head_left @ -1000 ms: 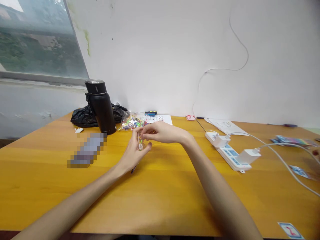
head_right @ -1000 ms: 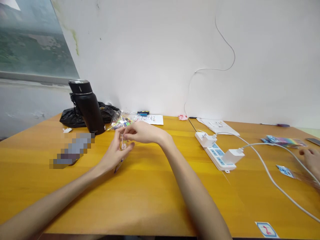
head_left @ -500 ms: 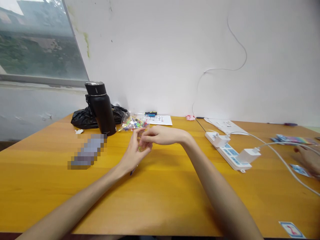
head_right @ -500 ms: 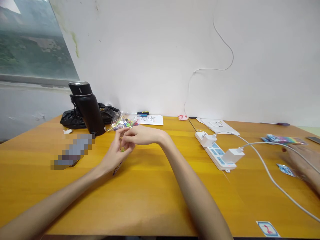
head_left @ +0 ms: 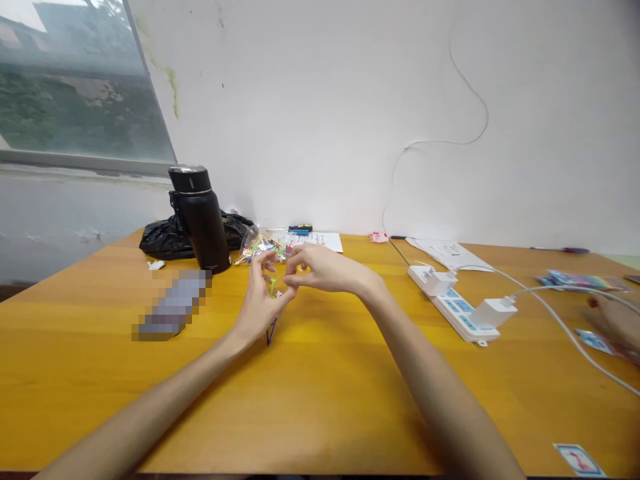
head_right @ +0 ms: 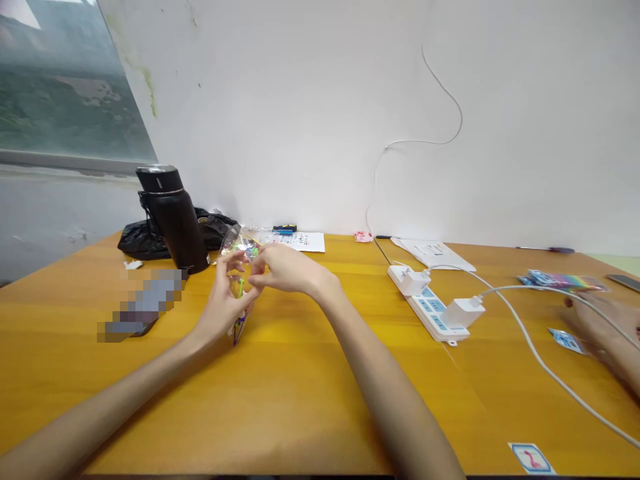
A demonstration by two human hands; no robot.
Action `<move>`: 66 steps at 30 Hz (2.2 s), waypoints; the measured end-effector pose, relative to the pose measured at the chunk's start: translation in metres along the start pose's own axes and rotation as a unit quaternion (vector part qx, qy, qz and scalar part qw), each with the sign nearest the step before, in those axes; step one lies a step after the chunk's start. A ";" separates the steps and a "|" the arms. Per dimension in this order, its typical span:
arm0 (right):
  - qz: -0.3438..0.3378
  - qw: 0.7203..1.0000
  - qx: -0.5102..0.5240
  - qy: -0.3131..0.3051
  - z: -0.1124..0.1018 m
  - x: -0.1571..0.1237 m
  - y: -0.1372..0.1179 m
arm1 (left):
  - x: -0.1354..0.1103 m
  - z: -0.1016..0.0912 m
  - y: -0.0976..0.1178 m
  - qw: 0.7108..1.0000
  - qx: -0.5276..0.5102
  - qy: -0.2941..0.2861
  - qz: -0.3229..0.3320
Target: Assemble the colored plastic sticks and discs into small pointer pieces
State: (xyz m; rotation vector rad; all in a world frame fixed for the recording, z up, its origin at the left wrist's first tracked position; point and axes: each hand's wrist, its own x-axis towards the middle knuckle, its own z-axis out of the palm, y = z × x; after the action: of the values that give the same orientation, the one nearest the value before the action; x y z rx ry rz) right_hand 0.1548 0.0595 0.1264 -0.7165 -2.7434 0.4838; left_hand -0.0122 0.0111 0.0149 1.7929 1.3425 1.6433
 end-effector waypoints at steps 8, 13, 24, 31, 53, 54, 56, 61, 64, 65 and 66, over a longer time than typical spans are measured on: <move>0.039 0.996 -0.038 0.075 -0.016 -0.008 0.012 | 0.012 -0.001 -0.009 0.985 -0.160 0.027 -0.066; 0.035 0.997 -0.019 0.066 -0.027 -0.022 0.023 | 0.018 -0.006 -0.010 0.942 -0.273 -0.122 -0.154; 0.138 0.871 0.210 0.421 0.076 -0.078 0.031 | 0.003 0.006 -0.003 0.933 -0.243 -0.217 -0.155; 0.169 0.854 0.351 0.344 0.102 -0.069 0.041 | 0.004 0.006 -0.011 0.940 -0.247 -0.168 -0.164; 0.165 0.849 0.415 0.283 0.090 -0.074 0.042 | 0.008 0.002 -0.010 0.930 -0.237 -0.216 -0.179; 0.167 0.842 0.425 0.287 0.090 -0.073 0.042 | 0.009 0.001 -0.009 0.930 -0.240 -0.219 -0.175; 0.178 0.826 0.444 0.297 0.089 -0.072 0.041 | 0.009 0.001 -0.009 0.927 -0.248 -0.224 -0.169; 0.201 0.803 0.473 0.302 0.090 -0.071 0.041 | 0.009 0.000 -0.010 0.922 -0.252 -0.235 -0.176; 0.212 0.794 0.485 0.299 0.092 -0.071 0.045 | 0.009 0.000 -0.011 0.916 -0.256 -0.252 -0.180; 0.215 0.793 0.486 0.299 0.092 -0.071 0.047 | 0.009 0.000 -0.011 0.914 -0.258 -0.258 -0.180; 0.216 0.793 0.483 0.300 0.093 -0.071 0.049 | 0.009 -0.001 -0.011 0.912 -0.258 -0.263 -0.181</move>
State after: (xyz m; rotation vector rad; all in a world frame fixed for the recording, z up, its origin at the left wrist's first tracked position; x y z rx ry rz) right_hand 0.2047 0.0400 0.0114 -0.9463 -1.4111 1.3309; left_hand -0.0181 0.0234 0.0116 1.4117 0.8270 1.0702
